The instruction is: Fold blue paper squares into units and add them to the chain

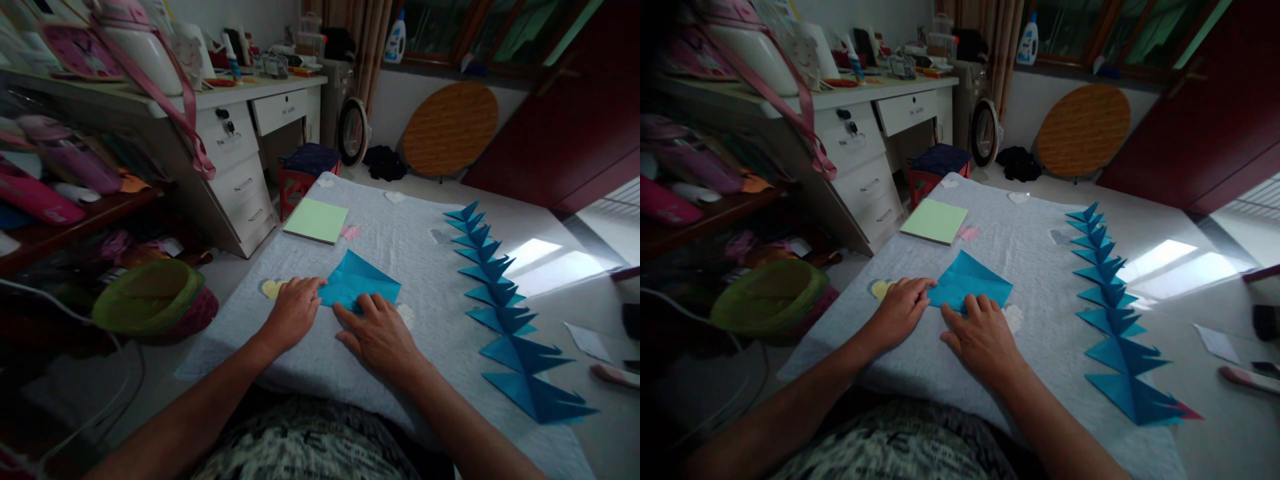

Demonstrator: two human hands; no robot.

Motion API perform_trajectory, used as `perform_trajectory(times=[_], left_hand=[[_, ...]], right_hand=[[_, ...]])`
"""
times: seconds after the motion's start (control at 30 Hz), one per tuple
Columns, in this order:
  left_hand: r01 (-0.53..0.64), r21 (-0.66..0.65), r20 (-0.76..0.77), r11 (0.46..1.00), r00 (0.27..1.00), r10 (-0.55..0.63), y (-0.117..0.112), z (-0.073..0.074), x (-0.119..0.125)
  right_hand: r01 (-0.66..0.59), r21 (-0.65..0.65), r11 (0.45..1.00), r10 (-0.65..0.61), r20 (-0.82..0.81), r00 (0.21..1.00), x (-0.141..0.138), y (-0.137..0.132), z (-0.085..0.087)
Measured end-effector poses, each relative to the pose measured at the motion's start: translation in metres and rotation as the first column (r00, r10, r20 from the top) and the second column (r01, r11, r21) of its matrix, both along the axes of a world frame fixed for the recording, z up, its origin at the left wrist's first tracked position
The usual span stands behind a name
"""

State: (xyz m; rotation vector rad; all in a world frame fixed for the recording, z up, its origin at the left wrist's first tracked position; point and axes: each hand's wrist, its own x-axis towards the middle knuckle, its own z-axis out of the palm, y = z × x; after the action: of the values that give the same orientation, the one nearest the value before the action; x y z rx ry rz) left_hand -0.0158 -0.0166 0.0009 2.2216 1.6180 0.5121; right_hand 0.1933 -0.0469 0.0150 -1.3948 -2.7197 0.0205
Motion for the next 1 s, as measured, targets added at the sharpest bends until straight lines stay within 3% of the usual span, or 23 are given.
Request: perform_trajectory(times=[0.23,0.6,0.83,0.93,1.0], left_hand=[[0.014,0.049,-0.017,0.999,1.0,-0.013,-0.005,-0.005,-0.009],[0.035,0.069,0.045,0.997,0.998,-0.038,-0.007,0.0,-0.027],[0.252,0.177,-0.167,0.951,0.96,-0.224,-0.019,0.005,-0.02],[0.23,0.179,-0.212,0.957,0.958,-0.191,-0.023,0.004,-0.017],[0.185,0.161,-0.158,0.969,0.974,-0.16,-0.022,0.004,-0.017]], right_hand=[[0.011,0.016,1.0,-0.011,0.016,1.0,-0.002,0.001,-0.003],[0.008,0.034,0.999,-0.009,0.02,1.0,-0.003,0.001,-0.007],[0.009,0.035,0.999,-0.01,0.031,0.999,-0.003,0.001,-0.007],[0.012,0.038,0.999,-0.013,0.029,0.999,-0.004,0.0,-0.006],[0.017,0.042,0.999,-0.018,0.024,1.0,-0.004,-0.001,-0.005]])
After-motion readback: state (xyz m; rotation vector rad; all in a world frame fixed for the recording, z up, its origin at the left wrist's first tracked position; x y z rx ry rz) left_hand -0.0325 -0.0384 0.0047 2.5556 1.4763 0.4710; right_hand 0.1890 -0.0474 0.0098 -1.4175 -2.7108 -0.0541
